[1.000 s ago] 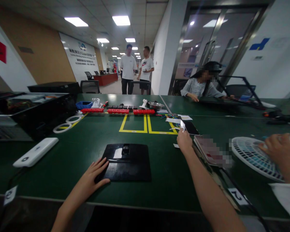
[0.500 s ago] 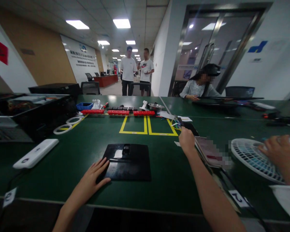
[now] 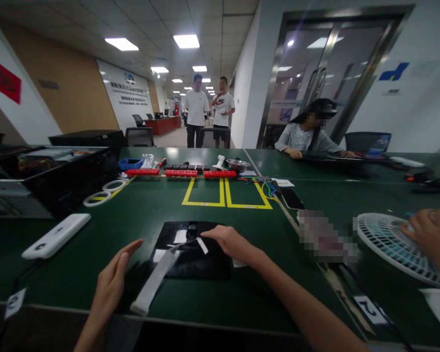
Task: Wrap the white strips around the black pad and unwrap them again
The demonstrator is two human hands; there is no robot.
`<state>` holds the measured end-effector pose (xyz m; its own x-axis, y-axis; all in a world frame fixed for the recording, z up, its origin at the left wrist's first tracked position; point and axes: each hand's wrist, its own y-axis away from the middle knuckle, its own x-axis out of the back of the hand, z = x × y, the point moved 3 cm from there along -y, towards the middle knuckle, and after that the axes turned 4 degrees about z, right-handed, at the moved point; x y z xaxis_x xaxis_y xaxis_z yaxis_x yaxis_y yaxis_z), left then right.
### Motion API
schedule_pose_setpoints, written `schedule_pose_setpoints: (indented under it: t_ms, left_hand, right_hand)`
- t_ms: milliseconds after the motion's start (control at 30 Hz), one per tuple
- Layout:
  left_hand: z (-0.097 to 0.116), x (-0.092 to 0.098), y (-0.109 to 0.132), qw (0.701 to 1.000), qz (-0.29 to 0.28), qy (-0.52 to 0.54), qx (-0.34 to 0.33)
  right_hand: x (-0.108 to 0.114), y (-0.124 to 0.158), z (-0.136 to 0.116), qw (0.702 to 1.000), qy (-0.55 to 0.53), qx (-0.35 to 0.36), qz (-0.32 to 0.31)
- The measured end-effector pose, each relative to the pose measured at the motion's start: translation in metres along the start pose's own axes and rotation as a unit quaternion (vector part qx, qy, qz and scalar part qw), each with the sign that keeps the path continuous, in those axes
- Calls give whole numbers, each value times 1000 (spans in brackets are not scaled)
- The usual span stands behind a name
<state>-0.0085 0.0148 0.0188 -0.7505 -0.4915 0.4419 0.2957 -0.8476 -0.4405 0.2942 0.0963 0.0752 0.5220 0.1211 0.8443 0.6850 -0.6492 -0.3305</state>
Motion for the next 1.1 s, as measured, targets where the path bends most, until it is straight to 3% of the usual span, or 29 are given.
schedule_pose_setpoints:
  t_ms: [67,133,200,300,533,733,1100]
  left_hand:
    - [5,-1,3,999,-22,-28,-41]
    - [14,-8,10,986,-77,-73,-127]
    - [24,-19,19,957,-133,-125,-224]
    - [33,-36,33,917,-156,-196,-309]
    - [41,-57,47,893,-145,-299,-305]
    - [43,-59,48,894,-152,-323,-270]
    - [34,-57,43,899,-151,-316,-263]
  right_hand:
    - [-16,-1,-14,998,37,46,-22]
    - [-26,-1,-26,990,102,88,-37]
    - [-32,1,-38,975,176,126,-51]
    - [-36,4,-50,949,265,161,-52]
    - [-43,6,-57,921,347,177,-12]
    - [-53,7,-56,917,348,193,-15]
    - [-53,5,-60,916,338,215,-6]
